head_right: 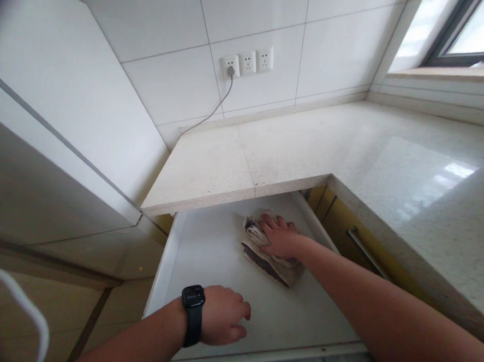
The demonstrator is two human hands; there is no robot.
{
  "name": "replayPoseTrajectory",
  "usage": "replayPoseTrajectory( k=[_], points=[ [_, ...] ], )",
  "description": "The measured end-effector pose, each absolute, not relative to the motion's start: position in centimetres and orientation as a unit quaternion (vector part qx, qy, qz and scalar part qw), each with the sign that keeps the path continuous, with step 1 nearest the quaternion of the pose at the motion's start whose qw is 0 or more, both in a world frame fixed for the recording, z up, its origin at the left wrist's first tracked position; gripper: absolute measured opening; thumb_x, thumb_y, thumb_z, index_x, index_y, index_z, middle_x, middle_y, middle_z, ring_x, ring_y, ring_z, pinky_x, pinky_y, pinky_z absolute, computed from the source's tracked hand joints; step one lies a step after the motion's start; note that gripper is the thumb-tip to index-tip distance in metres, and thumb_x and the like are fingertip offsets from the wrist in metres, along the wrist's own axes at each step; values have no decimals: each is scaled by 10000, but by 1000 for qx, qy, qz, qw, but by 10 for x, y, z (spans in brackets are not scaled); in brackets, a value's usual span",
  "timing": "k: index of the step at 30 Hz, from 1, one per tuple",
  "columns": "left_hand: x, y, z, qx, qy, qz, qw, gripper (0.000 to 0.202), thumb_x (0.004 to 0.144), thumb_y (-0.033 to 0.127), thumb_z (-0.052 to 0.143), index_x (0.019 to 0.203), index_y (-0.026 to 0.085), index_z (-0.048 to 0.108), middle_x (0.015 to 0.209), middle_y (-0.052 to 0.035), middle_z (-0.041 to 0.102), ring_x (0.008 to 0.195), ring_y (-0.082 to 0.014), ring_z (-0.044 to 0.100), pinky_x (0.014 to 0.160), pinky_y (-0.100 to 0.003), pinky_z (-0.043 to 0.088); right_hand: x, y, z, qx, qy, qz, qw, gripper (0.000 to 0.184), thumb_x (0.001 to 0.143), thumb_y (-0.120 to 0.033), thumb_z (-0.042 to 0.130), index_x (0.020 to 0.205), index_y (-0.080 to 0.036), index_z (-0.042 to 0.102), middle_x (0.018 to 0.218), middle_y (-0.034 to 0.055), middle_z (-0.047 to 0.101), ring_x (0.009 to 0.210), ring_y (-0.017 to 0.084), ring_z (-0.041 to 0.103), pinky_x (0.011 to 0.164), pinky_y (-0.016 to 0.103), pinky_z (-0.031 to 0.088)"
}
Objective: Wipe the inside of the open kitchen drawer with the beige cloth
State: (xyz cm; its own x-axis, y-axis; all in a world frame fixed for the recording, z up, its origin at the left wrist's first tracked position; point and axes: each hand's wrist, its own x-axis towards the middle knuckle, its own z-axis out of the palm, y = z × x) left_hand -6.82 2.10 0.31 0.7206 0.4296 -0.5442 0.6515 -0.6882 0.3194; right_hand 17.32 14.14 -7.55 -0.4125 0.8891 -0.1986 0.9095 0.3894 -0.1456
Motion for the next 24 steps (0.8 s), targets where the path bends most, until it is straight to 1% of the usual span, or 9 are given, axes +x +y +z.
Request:
replayPoseTrajectory(
  k=[10, 14, 24],
  points=[
    [-68, 21, 6, 892, 306, -224, 247, 475, 852, 494, 450, 1182, 232, 670, 1071, -146, 713, 963, -339, 692, 781, -464, 554, 174, 141, -76, 535, 837, -107, 39, 872, 789, -624, 534, 1551, -308, 250, 1651, 103, 142, 1381, 521, 249, 984, 694, 320],
    [-68, 21, 7, 890, 305, -227, 252, 480, 845, 496, 454, 1182, 232, 671, 1083, -148, 712, 973, -340, 691, 787, -469, 556, 173, 141, -76, 535, 837, -107, 38, 868, 787, -633, 522, 1546, -303, 261, 1650, 111, 139, 1376, 528, 245, 958, 716, 323],
    [-68, 20, 7, 892, 304, -225, 248, 462, 857, 481, 448, 1186, 239, 662, 1080, -154, 710, 973, -340, 691, 775, -479, 556, 173, 141, -74, 534, 837, -109, 41, 899, 778, -631, 519, 1557, -274, 248, 1653, 109, 131, 1383, 521, 236, 978, 701, 321]
  ],
)
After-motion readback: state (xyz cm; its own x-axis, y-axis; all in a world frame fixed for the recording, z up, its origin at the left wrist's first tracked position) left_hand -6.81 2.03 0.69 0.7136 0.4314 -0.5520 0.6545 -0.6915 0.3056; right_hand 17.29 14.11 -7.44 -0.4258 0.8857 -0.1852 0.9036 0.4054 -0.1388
